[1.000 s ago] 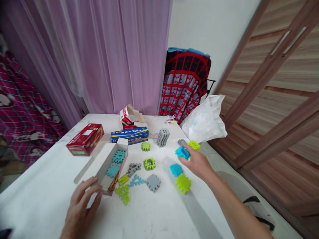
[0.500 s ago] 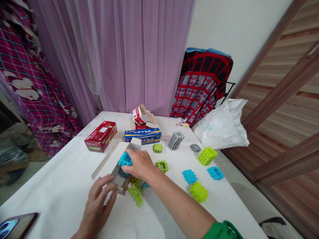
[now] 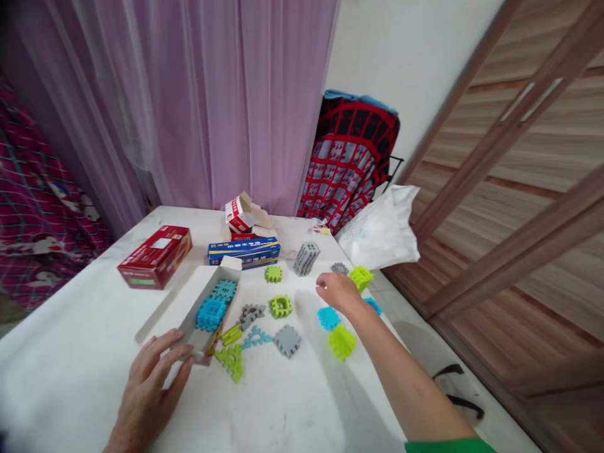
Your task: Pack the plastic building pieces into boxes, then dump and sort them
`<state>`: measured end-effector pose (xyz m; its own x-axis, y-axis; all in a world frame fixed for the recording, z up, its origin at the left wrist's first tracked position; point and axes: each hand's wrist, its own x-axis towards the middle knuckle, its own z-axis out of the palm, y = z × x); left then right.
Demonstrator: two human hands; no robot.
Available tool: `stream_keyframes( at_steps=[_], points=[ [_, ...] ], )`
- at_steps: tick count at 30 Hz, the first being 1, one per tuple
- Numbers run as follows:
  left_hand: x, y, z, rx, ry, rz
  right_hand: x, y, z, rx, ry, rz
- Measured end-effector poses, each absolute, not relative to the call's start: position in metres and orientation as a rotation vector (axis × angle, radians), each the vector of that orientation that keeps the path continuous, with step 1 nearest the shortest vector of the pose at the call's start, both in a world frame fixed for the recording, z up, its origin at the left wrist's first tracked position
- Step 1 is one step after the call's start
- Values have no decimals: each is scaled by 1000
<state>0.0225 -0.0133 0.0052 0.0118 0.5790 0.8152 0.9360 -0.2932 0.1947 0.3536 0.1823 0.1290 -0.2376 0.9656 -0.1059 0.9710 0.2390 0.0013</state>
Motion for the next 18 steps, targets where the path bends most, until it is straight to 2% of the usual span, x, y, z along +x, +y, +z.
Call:
stream_keyframes(
  at_steps=[5, 18],
  points=[
    [16, -5, 1, -1915, -1437, -1201, 391, 180, 112, 1861, 2131, -177],
    [14, -5, -1, -1930, -1444, -1170, 356, 164, 80, 1868, 2037, -171]
  ],
)
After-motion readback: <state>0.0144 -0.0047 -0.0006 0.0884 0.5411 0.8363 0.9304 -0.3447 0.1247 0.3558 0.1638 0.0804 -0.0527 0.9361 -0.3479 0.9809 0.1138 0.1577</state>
